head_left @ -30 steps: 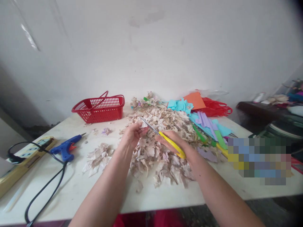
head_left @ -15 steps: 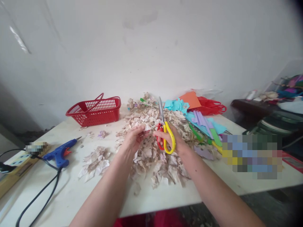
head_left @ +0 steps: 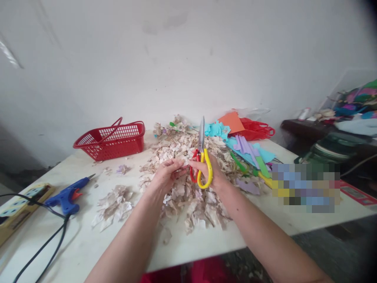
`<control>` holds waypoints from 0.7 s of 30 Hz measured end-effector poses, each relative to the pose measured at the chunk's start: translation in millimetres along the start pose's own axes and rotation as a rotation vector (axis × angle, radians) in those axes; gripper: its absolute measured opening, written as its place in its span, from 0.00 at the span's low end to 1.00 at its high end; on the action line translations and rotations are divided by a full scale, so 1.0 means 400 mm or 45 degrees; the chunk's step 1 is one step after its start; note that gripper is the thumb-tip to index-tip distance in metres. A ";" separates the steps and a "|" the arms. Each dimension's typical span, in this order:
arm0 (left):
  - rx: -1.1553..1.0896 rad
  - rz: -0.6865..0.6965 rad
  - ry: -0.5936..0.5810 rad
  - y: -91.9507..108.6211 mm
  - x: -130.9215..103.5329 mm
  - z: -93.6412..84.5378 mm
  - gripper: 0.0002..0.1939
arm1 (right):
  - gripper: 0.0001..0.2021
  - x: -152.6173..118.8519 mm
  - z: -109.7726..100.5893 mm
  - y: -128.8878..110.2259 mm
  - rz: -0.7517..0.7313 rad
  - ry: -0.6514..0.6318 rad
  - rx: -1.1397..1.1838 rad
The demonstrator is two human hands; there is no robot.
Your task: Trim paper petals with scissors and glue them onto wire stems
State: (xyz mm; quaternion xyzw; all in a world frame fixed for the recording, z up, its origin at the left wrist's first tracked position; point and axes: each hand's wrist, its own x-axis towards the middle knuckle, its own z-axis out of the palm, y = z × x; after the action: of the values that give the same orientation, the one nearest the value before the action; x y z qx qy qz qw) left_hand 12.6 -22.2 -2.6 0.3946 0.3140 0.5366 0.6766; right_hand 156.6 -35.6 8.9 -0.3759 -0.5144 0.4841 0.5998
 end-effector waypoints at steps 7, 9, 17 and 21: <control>0.147 -0.028 -0.096 0.003 -0.009 0.001 0.08 | 0.18 0.012 -0.013 -0.016 -0.038 -0.016 -0.088; 0.161 -0.045 -0.136 0.004 -0.011 0.002 0.08 | 0.17 0.014 -0.017 -0.016 -0.043 -0.017 -0.160; 0.219 -0.052 -0.182 0.017 -0.011 -0.009 0.12 | 0.18 0.009 -0.026 -0.025 -0.096 -0.167 -0.327; 0.375 -0.031 -0.116 0.024 -0.015 -0.009 0.10 | 0.15 0.008 -0.021 -0.023 -0.183 -0.210 -0.355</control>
State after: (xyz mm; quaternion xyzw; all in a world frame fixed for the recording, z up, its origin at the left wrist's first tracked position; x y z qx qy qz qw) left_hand 3.7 -26.1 3.8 0.5096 0.3629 0.4581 0.6314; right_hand 166.8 -34.2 16.7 -0.3767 -0.6494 0.3932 0.5308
